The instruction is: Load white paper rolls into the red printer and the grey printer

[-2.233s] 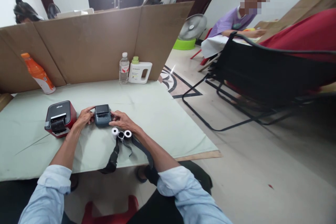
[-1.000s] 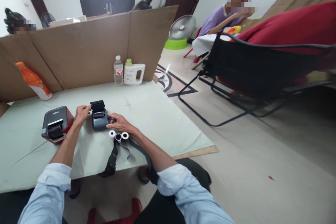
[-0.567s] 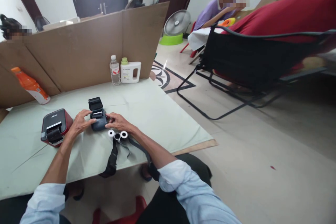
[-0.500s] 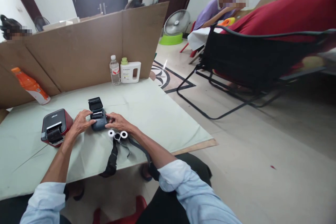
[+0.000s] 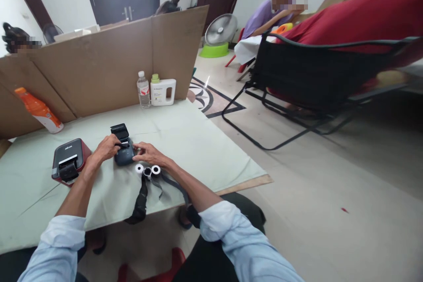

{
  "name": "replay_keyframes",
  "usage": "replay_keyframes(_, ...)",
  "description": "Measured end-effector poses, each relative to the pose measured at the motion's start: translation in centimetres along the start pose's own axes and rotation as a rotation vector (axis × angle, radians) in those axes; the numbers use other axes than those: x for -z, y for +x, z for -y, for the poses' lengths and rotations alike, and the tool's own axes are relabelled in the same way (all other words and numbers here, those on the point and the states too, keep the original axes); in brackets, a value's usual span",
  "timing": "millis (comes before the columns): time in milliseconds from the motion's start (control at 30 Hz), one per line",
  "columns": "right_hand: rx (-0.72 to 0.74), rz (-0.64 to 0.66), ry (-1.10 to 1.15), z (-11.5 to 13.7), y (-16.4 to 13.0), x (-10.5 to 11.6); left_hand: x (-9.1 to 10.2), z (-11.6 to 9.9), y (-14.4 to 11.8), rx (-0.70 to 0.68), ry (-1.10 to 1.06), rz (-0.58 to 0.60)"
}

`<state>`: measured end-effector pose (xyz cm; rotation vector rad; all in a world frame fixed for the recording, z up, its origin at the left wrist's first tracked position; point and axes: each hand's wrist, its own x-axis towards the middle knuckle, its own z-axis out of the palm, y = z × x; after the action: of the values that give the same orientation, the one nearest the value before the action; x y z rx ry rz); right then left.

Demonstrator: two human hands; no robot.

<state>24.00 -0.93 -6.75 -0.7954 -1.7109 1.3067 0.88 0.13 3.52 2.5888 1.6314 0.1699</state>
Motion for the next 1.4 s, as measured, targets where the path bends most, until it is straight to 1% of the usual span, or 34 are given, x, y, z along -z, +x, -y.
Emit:
replay_keyframes(200,0.015,-0.008,-0.005,0.7,-0.1,0.3,0.1,-0.2,-0.3,-0.001,-0.013,-0.072)
replay_keyframes(467,0.057,-0.056,-0.059,1.1,-0.1,0.6,0.8,-0.2,-0.9,0.055,-0.203,-0.229)
replay_keyframes(600,0.119,-0.1,-0.077,1.5,0.1,1.1,2.1,-1.1,-1.3,0.071,-0.32,-0.285)
replay_keyframes(700,0.185,-0.128,-0.05,2.8,0.1,1.7,3.4,-2.7,-1.5,0.044,-0.421,-0.296)
replay_keyframes(767,0.213,-0.145,-0.039,4.2,-0.1,2.2,4.2,-4.1,-1.6,0.011,-0.484,-0.276)
replay_keyframes(867,0.211,-0.159,-0.056,6.6,-0.7,2.9,4.8,-6.5,-1.3,-0.047,-0.568,-0.205)
replay_keyframes(1000,0.172,-0.19,-0.038,8.8,-1.6,3.7,4.3,-8.9,-0.3,-0.088,-0.706,-0.134)
replay_keyframes(1133,0.15,-0.244,0.049,9.6,-2.9,4.5,2.9,-9.7,0.7,-0.099,-0.895,-0.126)
replay_keyframes(1200,0.113,-0.273,0.08,9.6,-3.8,4.9,2.1,-9.7,0.9,-0.114,-0.947,-0.082)
replay_keyframes(1333,0.058,-0.299,0.095,9.6,-6.1,5.8,0.6,-10.2,1.2,-0.116,-0.969,0.054)
replay_keyframes(1400,0.04,-0.303,0.067,9.7,-7.2,6.4,0.1,-10.9,1.3,-0.106,-0.891,0.068)
